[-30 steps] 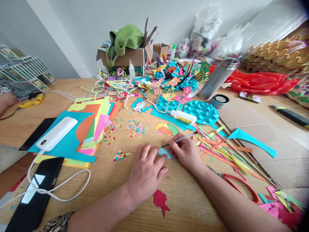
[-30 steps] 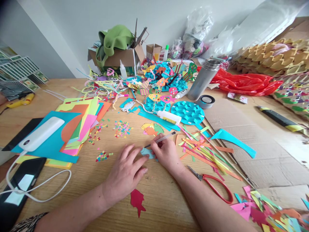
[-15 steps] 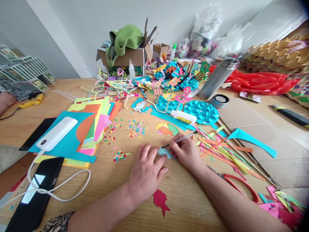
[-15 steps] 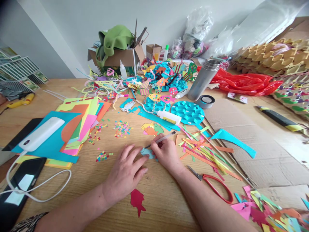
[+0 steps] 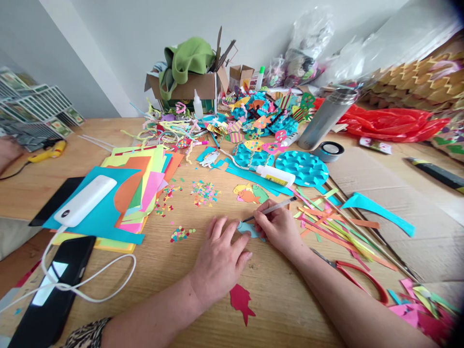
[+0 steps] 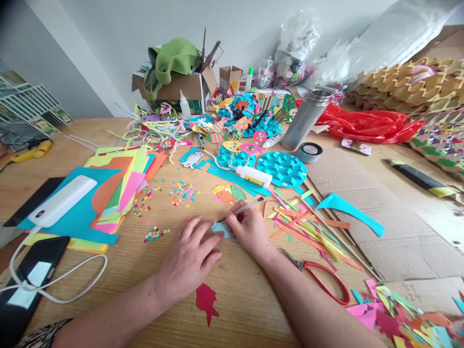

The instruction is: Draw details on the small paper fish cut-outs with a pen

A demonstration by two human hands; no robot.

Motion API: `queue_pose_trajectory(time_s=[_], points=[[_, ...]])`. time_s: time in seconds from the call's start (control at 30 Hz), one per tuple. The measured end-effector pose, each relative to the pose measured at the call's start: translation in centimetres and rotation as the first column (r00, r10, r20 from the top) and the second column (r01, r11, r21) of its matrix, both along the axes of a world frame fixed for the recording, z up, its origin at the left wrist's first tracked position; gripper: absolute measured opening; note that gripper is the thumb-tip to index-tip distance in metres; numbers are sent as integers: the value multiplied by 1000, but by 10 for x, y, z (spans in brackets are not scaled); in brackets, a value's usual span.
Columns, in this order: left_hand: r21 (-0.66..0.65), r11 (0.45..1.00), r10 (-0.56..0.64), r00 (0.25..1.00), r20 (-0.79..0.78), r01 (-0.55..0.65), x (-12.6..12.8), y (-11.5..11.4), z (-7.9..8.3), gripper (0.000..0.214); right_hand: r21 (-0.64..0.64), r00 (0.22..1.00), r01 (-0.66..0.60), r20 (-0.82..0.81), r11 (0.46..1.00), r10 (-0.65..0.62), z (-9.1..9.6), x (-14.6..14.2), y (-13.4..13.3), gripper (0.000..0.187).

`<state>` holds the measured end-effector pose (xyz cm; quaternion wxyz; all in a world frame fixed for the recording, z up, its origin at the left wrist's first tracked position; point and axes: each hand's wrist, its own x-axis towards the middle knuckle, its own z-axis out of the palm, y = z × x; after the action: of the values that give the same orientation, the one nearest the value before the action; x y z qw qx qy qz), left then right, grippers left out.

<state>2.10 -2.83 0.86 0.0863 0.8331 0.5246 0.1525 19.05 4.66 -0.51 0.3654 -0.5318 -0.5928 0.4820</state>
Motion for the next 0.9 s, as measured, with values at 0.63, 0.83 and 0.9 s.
queue_pose_trajectory(time_s=[0.63,0.83,0.9], points=[[-5,1000,1,1000,1,-1,1,1,1,34,15,1000,-3,4,1000,3,1,-1,0,17],[-5,1000,-5,1000,3,6,0,0,1,34,18,1000,-5,7,1000,5,1,0,0,17],[-4,1000,-6,1000,0,6,0,0,1,34,18,1000,-13,5,1000,13,0,0,0,18]])
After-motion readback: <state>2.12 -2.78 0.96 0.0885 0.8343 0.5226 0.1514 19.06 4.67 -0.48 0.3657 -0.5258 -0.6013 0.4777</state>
